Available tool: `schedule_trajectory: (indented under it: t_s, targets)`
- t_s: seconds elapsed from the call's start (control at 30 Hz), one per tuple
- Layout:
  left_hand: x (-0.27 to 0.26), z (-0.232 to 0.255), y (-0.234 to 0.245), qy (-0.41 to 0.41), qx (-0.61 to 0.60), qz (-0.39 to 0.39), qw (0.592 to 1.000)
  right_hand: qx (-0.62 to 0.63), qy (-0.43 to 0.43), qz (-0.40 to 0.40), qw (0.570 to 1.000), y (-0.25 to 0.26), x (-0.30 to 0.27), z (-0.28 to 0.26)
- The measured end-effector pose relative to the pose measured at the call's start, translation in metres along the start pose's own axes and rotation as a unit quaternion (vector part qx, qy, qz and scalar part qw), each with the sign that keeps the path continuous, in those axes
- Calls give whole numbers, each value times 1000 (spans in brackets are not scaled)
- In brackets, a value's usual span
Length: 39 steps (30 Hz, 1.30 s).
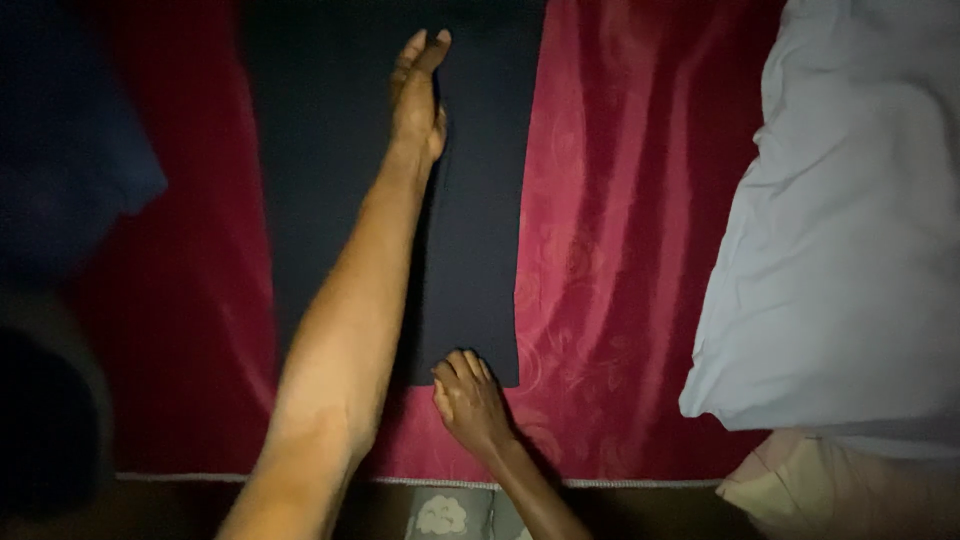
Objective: Folding a black t-shirt on a bed.
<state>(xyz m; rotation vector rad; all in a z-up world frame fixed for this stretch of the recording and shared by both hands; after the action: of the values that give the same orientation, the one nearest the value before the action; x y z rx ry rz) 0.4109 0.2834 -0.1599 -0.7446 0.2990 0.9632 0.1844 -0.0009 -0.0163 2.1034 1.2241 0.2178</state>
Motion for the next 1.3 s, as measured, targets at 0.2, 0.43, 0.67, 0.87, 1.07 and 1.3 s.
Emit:
schedule_trajectory:
  t_s: [0.2,0.43,0.67,0.87,1.07,1.3]
  targets:
    - [0,30,28,-159,159,63,972,25,-25,-27,999,-17,-1,12]
    - [-24,35,40,-105,200,78,971,83,-20,-21,996,10,10,2]
    - [-41,23,57,-95,336,74,934,10,-299,139,944,70,-35,113]
    - [-47,33,40,-7,333,92,938,153,-310,94,933,20,-60,162]
    - [-21,46,37,-72,362,137,919,24,-334,-55,941,10,-46,176]
    - [-5,117,-37,-463,511,79,720,-117,-152,194,962,193,114,174]
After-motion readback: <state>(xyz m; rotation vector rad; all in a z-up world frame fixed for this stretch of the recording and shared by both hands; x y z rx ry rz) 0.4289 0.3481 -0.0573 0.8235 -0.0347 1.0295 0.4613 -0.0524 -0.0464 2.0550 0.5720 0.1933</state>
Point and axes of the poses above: each hand's wrist, its own x-axis towards the middle knuckle, its own y-axis out of the back of the hand, z = x × y, the point moved 9 cm from there along x, towards the middle knuckle, and after that the axes turned 6 degrees about z, right-handed, at the moved point
